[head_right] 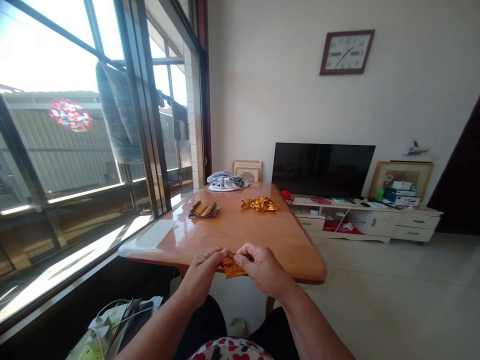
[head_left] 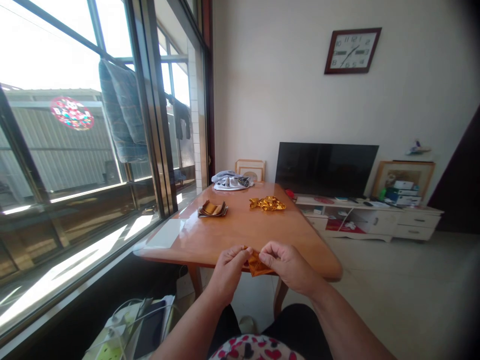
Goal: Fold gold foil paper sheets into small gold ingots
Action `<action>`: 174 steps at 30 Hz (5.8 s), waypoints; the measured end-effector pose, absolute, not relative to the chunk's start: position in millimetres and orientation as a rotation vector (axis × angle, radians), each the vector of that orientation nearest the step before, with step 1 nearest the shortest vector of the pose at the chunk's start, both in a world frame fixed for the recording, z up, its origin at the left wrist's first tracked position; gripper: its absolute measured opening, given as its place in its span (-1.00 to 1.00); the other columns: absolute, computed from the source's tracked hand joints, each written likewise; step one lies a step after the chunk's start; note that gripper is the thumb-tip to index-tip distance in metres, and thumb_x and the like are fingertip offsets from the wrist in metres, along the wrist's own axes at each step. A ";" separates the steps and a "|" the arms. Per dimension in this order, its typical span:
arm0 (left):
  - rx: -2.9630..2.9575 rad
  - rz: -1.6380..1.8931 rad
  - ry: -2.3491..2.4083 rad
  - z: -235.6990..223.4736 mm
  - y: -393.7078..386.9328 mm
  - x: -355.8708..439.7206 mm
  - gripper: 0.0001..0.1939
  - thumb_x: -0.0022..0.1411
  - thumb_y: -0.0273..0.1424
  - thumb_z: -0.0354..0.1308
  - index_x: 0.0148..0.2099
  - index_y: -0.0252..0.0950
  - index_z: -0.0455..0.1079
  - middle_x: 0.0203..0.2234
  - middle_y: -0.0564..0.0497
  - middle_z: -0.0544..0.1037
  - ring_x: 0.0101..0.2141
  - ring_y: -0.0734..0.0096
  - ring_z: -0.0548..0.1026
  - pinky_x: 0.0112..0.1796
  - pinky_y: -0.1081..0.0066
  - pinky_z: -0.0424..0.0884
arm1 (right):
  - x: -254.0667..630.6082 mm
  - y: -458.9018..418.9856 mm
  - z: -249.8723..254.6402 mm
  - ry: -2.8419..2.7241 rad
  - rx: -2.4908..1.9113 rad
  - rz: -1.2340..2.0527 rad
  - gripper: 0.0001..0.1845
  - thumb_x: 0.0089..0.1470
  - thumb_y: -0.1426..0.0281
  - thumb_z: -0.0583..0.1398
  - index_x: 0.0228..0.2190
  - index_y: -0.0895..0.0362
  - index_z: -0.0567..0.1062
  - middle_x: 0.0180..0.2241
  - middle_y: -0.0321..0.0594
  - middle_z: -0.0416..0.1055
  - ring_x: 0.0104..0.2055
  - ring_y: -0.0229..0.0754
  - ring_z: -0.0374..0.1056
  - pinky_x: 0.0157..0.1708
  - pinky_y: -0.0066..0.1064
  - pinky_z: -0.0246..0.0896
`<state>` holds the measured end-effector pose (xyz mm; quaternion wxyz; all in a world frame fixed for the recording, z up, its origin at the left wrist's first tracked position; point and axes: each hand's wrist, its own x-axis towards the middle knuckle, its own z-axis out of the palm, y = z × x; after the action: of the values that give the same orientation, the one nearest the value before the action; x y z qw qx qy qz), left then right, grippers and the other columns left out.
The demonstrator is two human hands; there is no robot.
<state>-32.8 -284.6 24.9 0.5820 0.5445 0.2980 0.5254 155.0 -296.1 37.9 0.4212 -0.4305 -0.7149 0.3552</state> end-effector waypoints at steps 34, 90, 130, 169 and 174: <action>1.364 1.294 0.774 18.5 -281.9 -32.3 -0.71 0.25 -0.17 0.23 -0.33 -0.31 0.38 -0.55 0.09 0.41 -0.50 0.51 0.31 -0.43 0.49 0.23 | 148.2 -297.4 28.8 -1.636 -1.028 1.027 -0.66 0.18 0.09 0.20 -0.37 0.12 0.43 -0.54 -0.38 0.29 -0.53 -0.30 0.17 -0.52 -0.46 0.10; 1.748 1.426 0.974 26.1 -274.5 -21.2 -0.76 0.28 -0.23 0.17 -0.35 -0.28 0.40 -0.49 0.08 0.44 -0.42 0.42 0.38 -0.34 0.45 0.31 | 125.7 -296.2 14.3 -1.791 -1.196 -0.397 -0.77 0.25 0.46 0.13 -0.47 0.08 0.38 -0.48 -0.23 0.38 -0.35 -0.11 0.27 -0.29 -0.30 0.04; 1.277 1.246 0.821 34.7 -275.2 -33.5 -0.77 0.08 -0.23 0.35 -0.34 -0.27 0.45 -0.42 0.06 0.53 -0.40 0.46 0.42 -0.32 0.46 0.26 | 131.2 -300.6 15.2 -1.725 -1.066 0.069 -0.84 0.21 0.40 0.17 -0.43 0.07 0.47 -0.48 -0.29 0.43 -0.39 -0.20 0.34 -0.34 -0.39 0.19; 1.416 1.223 0.864 24.7 -282.8 -20.8 -0.70 0.24 -0.18 0.21 -0.37 -0.30 0.32 -0.56 0.13 0.32 -0.51 0.52 0.26 -0.48 0.51 0.18 | 128.6 -299.4 12.5 -1.348 -0.990 1.011 -0.65 0.12 0.12 0.27 -0.44 0.16 0.42 -0.52 -0.35 0.32 -0.48 -0.31 0.19 -0.49 -0.49 0.14; 1.324 1.181 0.749 23.4 -280.9 -22.2 -0.70 0.23 -0.20 0.23 -0.38 -0.31 0.31 -0.54 0.13 0.31 -0.49 0.53 0.26 -0.44 0.52 0.22 | 130.7 -298.4 11.6 -1.350 -0.957 1.076 -0.67 0.12 0.13 0.27 -0.41 0.16 0.42 -0.52 -0.36 0.30 -0.49 -0.32 0.17 -0.49 -0.49 0.11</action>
<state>-22.2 -280.9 23.4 0.5713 0.5642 0.3192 0.5035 130.7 -298.4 11.6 0.5514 -0.4045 -0.5705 0.4547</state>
